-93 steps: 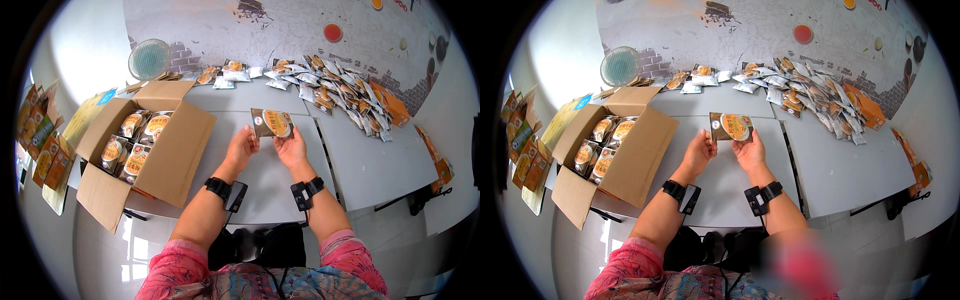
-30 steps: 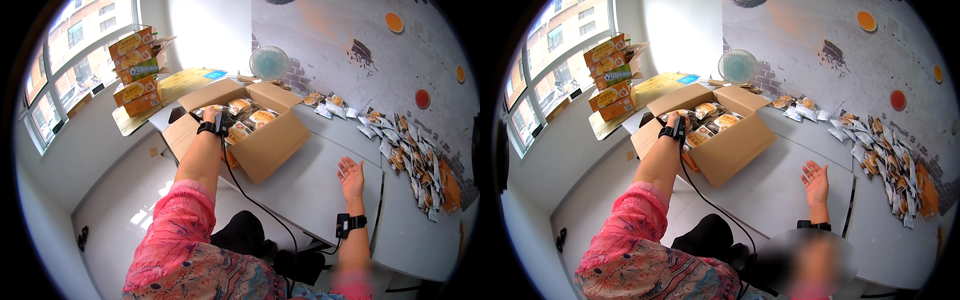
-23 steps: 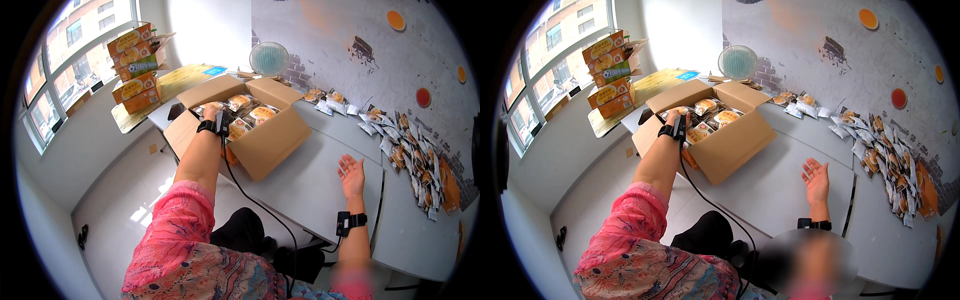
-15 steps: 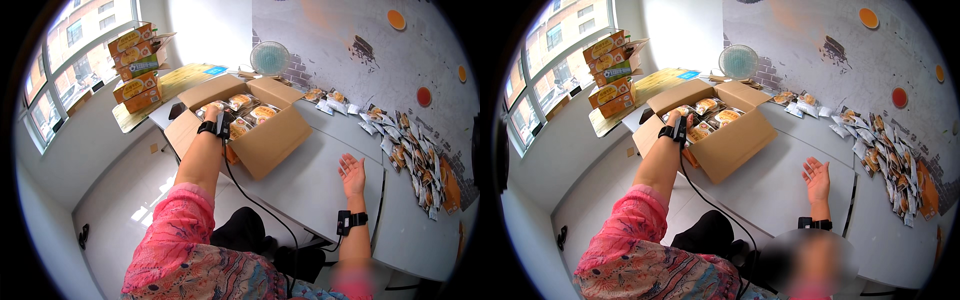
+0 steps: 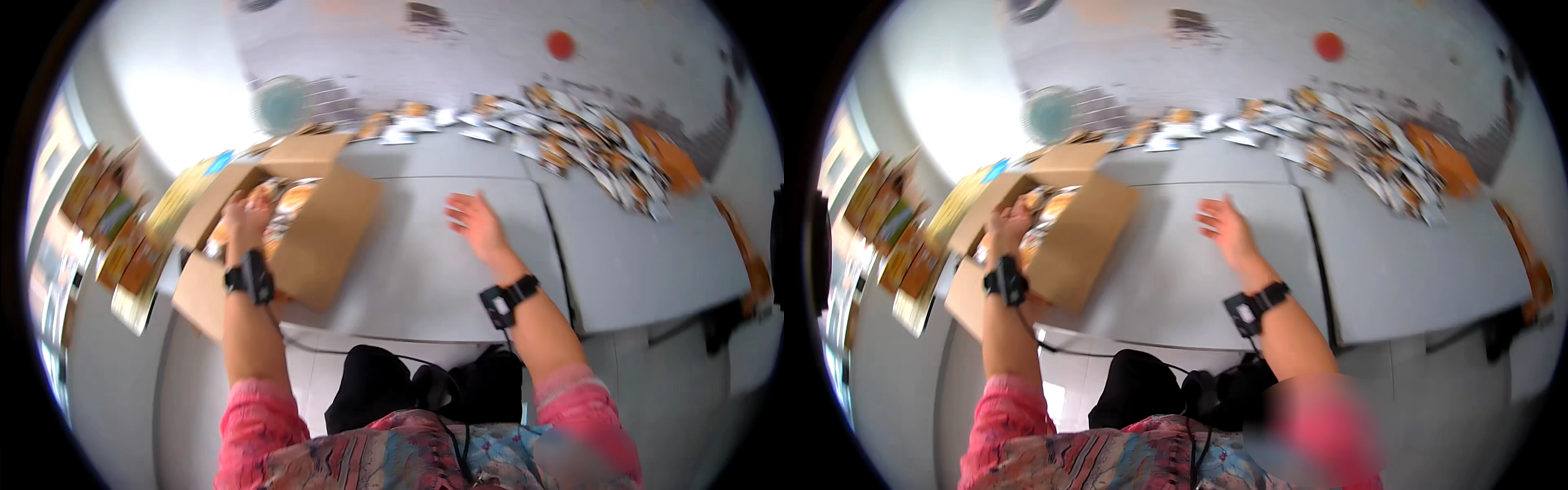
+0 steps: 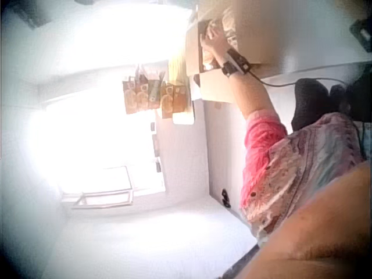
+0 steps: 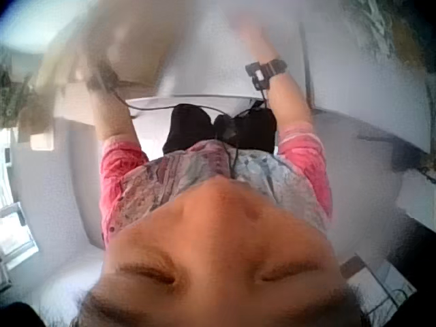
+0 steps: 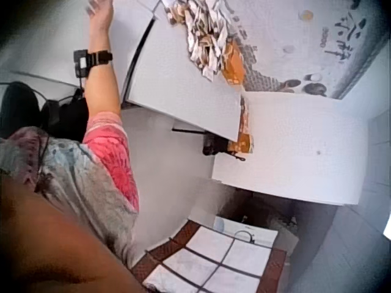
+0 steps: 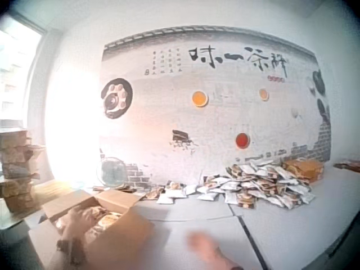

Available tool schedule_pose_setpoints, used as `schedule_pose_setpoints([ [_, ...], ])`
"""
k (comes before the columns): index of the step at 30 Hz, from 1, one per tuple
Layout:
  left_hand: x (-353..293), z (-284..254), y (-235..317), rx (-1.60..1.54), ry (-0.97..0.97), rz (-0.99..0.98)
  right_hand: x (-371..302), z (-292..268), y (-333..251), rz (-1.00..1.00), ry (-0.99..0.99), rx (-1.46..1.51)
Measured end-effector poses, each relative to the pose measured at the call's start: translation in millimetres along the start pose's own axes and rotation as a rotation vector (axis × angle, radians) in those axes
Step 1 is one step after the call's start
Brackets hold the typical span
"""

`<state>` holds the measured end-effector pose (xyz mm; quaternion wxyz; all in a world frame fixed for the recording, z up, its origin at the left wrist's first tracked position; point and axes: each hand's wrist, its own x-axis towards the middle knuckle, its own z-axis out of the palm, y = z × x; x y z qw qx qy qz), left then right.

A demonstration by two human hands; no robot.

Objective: The person opens a cardboard box and places multiple individual packets of food into it one by one.

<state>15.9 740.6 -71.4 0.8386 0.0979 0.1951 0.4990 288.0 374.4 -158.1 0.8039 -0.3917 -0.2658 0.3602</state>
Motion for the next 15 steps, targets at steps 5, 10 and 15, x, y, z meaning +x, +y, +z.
schedule_pose_setpoints([
  [5,-80,41,-100,0.302,-0.502,-0.052,-6,4,-8,0.006,0.067,-0.048],
  [10,-120,25,-202,0.545,-0.625,-0.264,-9,6,-14,-0.015,0.127,-0.024],
  [15,-135,7,-264,0.588,-0.57,-0.396,-9,2,-13,-0.041,0.191,-0.021],
])
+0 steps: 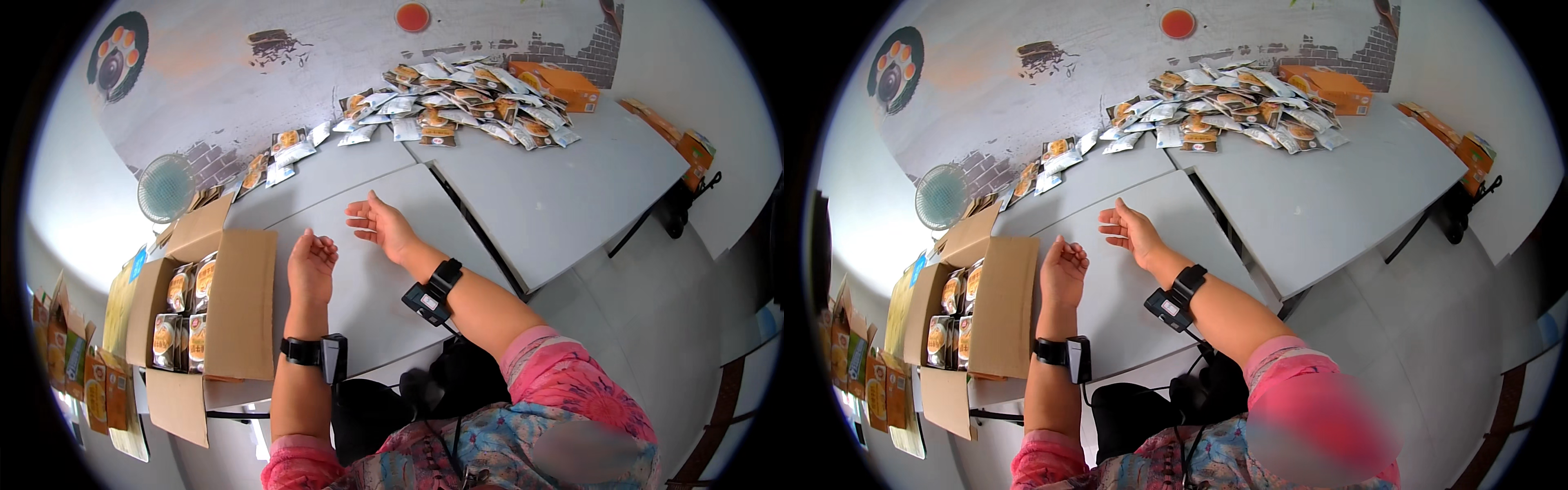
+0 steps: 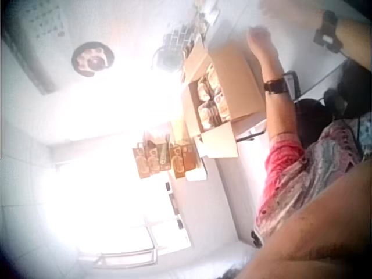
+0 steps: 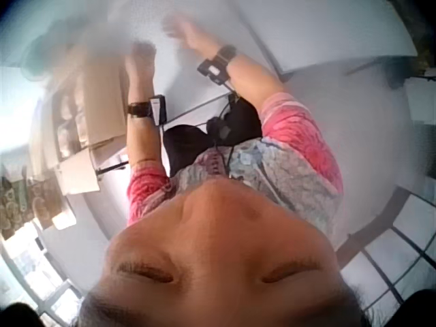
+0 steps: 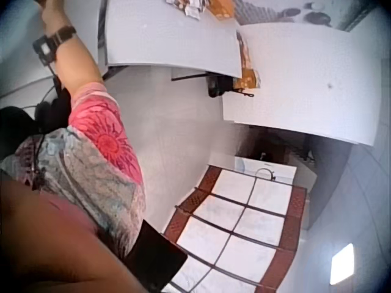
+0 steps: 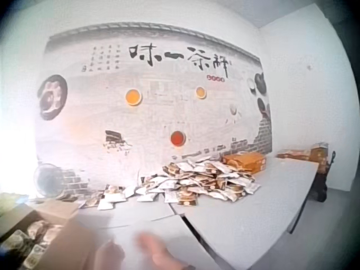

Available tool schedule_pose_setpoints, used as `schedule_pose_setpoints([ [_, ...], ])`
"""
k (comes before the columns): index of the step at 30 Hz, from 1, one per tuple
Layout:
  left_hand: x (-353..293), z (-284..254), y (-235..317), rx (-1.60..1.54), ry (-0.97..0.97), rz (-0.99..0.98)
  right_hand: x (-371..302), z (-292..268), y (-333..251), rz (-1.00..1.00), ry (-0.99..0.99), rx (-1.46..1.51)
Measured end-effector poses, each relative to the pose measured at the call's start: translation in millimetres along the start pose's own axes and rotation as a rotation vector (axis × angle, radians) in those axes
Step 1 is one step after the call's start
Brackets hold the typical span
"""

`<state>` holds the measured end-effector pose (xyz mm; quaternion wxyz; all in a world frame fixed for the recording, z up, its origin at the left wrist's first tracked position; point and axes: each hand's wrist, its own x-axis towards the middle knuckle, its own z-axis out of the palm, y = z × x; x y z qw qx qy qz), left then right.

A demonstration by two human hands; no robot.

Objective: The person opens a cardboard box and places multiple individual packets of food into it one by one.

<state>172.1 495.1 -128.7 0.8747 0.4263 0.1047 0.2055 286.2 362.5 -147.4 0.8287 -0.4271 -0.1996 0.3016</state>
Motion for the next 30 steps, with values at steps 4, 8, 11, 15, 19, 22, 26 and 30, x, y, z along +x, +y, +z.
schedule_pose_setpoints([
  [4,10,5,-25,0.136,-0.018,0.022,1,-3,0,-0.006,0.051,0.018],
  [8,11,-10,-36,0.259,-0.113,-0.023,6,-7,4,-0.03,0.083,0.028],
  [11,9,-9,-37,0.37,-0.134,-0.018,9,-13,8,-0.019,0.147,0.024],
  [15,12,-10,-45,0.469,-0.249,0.011,17,-29,11,-0.006,0.284,0.059],
  [19,15,-18,-47,0.463,-0.243,0.008,39,-26,-6,0.014,0.282,0.141],
  [22,14,-15,-44,0.509,-0.221,0.019,64,-37,-37,0.058,0.191,-0.065],
  [26,18,-13,-49,0.543,-0.206,0.025,113,-116,-66,0.071,0.334,-0.013],
  [30,28,-29,-61,0.557,-0.225,0.118,136,-201,-80,-0.029,0.378,0.003],
])
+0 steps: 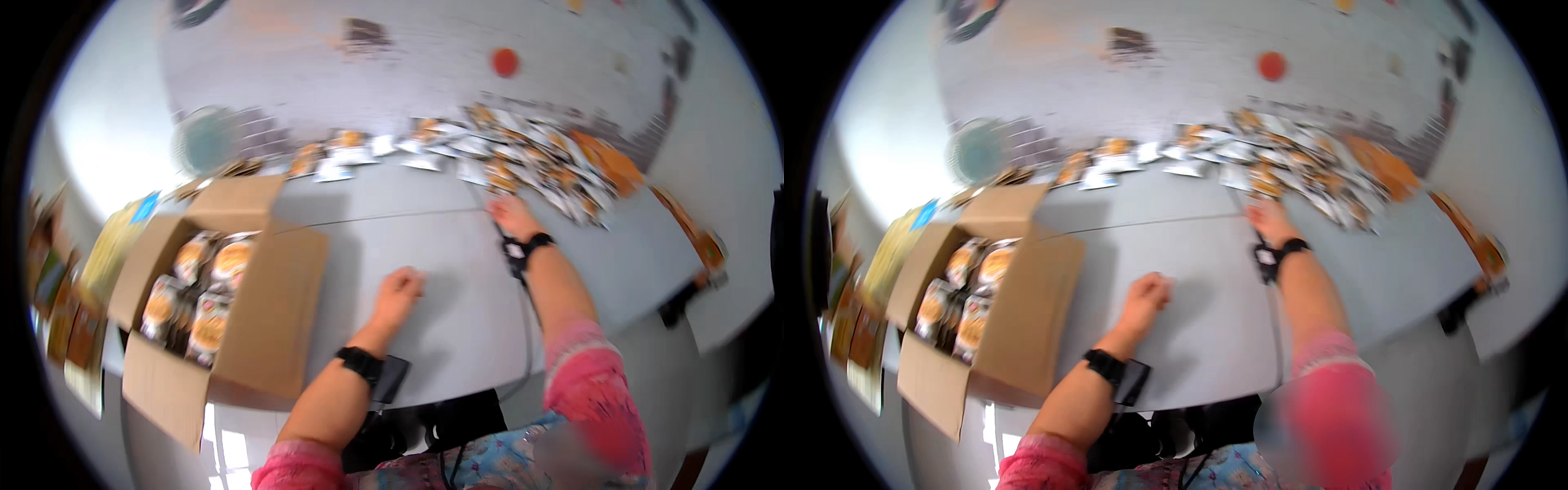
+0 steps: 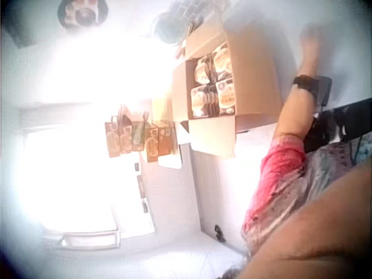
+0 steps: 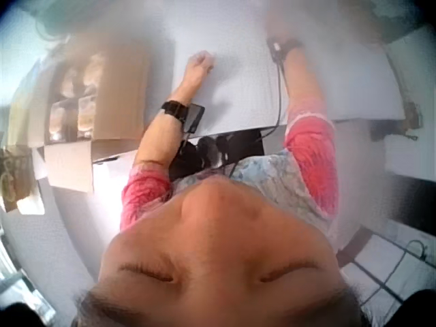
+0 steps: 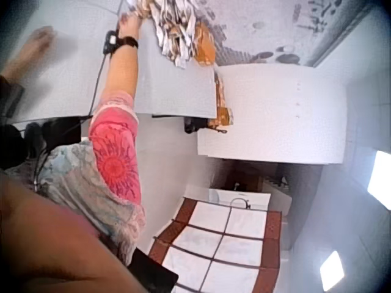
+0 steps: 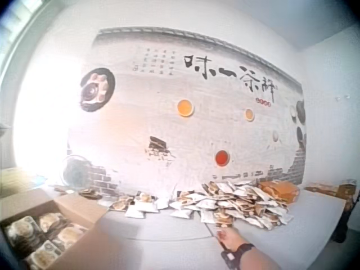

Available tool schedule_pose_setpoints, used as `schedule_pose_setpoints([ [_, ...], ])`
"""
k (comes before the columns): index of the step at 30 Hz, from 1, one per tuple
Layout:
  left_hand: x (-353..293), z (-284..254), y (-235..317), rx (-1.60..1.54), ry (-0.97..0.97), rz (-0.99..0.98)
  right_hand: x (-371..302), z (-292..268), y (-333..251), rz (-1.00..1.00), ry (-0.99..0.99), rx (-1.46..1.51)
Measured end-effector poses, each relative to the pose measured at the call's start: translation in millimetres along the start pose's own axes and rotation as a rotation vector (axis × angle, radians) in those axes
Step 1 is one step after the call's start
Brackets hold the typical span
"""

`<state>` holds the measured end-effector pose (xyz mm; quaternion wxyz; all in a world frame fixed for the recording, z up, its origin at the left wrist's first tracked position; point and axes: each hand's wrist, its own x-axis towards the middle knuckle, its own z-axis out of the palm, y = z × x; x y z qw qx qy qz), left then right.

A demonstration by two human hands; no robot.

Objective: The person opens a cardboard box and places multiple individual packets of food into it one by one.

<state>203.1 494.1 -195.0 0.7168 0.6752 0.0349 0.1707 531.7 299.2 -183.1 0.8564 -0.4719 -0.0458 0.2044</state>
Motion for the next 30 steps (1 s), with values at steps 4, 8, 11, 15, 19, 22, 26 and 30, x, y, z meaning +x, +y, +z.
schedule_pose_setpoints([
  [4,3,18,1,0.118,0.045,0.016,14,-83,-46,-0.525,-0.035,-1.514],
  [8,10,27,-10,0.132,0.024,0.166,66,-150,-58,-0.188,-0.01,-1.191],
  [11,0,18,5,0.086,0.004,0.163,133,-168,-59,0.095,0.199,-0.398],
  [15,-7,13,16,-0.034,0.003,0.066,170,-138,-19,-0.045,0.376,-0.291],
  [19,-3,13,10,-0.005,-0.003,0.082,140,-116,-22,0.03,0.377,-0.36],
  [22,-3,14,16,-0.029,-0.015,0.068,117,-98,-30,0.051,0.342,-0.408],
  [26,-3,15,14,0.008,0.009,0.09,100,-64,-33,0.115,0.217,-0.248],
  [30,-5,17,16,0.008,0.021,0.093,77,-46,-31,-0.058,0.105,-0.166],
])
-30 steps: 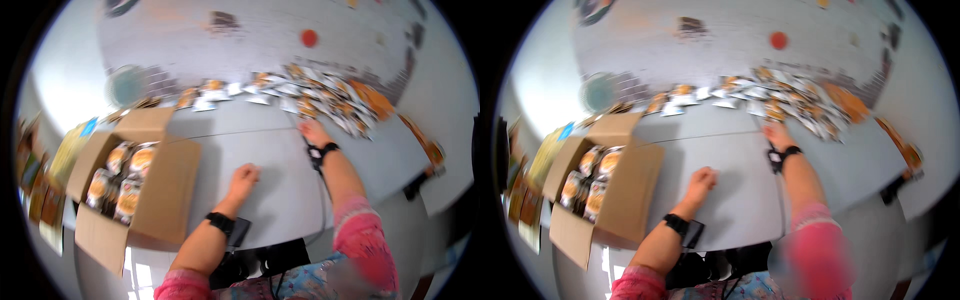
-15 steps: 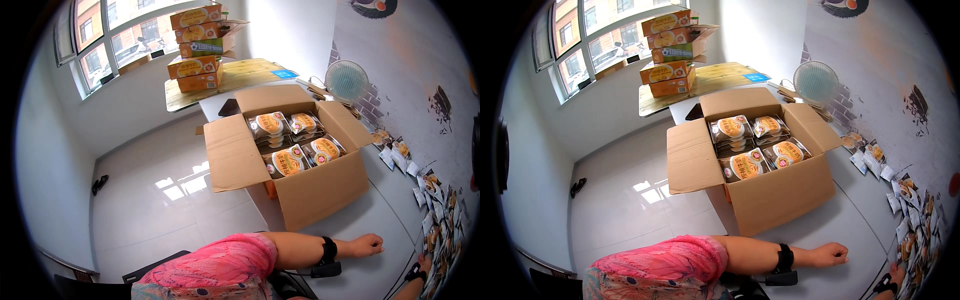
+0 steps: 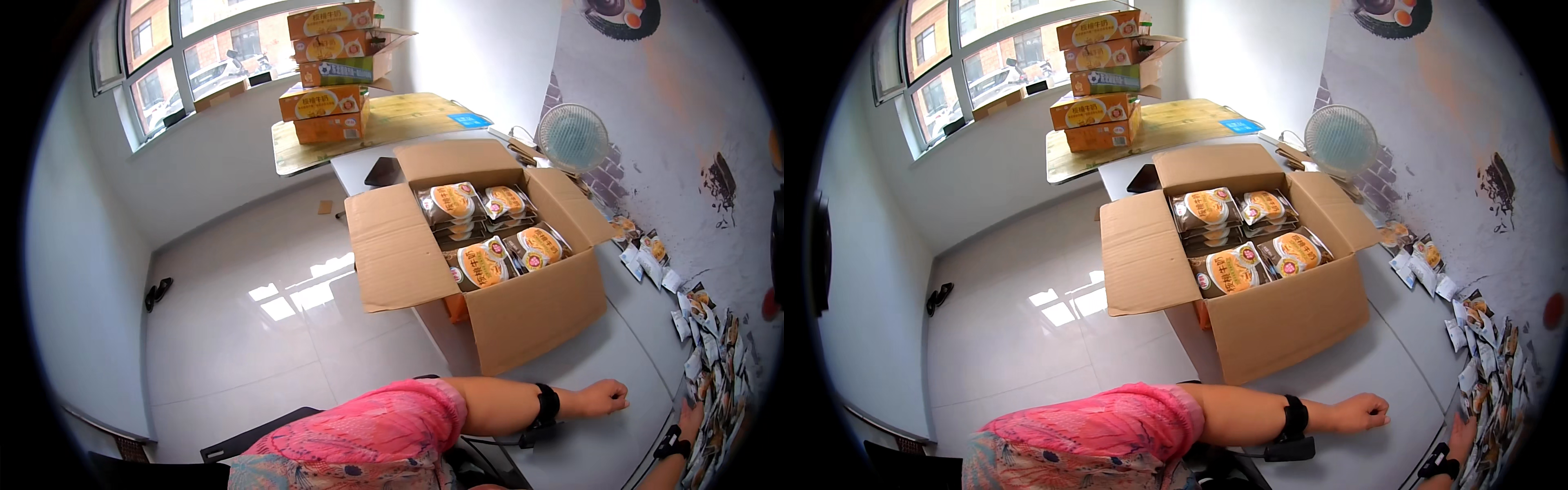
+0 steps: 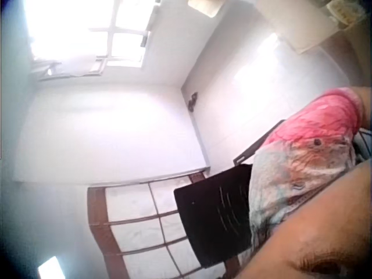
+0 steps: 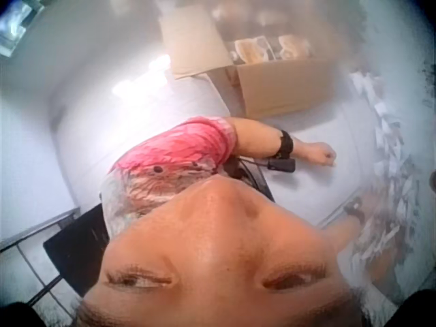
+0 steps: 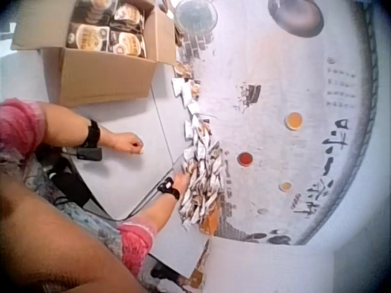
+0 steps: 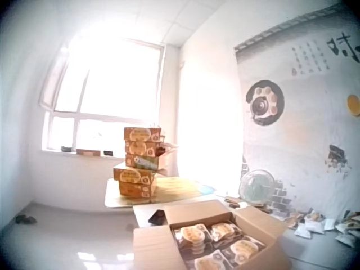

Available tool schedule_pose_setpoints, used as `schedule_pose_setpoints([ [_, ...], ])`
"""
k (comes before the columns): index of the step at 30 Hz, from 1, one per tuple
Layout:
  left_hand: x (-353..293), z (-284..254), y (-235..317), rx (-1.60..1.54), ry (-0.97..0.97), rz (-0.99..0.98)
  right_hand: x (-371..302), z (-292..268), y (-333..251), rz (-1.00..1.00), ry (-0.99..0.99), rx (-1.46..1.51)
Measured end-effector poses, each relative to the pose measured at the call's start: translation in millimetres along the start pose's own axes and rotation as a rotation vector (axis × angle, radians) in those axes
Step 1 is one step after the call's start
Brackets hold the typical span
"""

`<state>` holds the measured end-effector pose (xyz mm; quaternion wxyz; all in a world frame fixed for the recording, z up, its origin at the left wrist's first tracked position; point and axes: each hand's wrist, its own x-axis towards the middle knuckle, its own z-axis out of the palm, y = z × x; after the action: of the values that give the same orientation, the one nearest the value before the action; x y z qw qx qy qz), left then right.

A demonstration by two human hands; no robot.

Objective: The person opens a cardboard box and places multiple individual packets of food into it one by one.

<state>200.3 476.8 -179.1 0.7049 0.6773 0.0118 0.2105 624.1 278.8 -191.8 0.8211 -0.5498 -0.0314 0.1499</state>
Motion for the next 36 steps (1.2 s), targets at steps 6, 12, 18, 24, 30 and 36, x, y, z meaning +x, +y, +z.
schedule_pose_setpoints([
  [6,16,2,-30,0.094,0.045,0.141,-103,51,-21,-0.286,-0.425,-0.561],
  [12,13,-13,-7,-0.151,0.045,-0.175,-218,128,24,0.04,-0.335,0.205],
  [18,17,-27,0,-0.513,0.194,-0.134,-297,183,78,-0.033,-0.37,0.215],
  [24,18,-29,4,-0.565,0.288,-0.091,-309,185,88,-0.169,-0.464,-0.049],
  [30,16,-32,10,-0.734,0.209,-0.083,-310,171,81,-0.251,-0.524,-0.374],
  [36,14,-38,9,-0.704,0.215,-0.119,-313,177,72,0.0,-0.39,-0.019],
])
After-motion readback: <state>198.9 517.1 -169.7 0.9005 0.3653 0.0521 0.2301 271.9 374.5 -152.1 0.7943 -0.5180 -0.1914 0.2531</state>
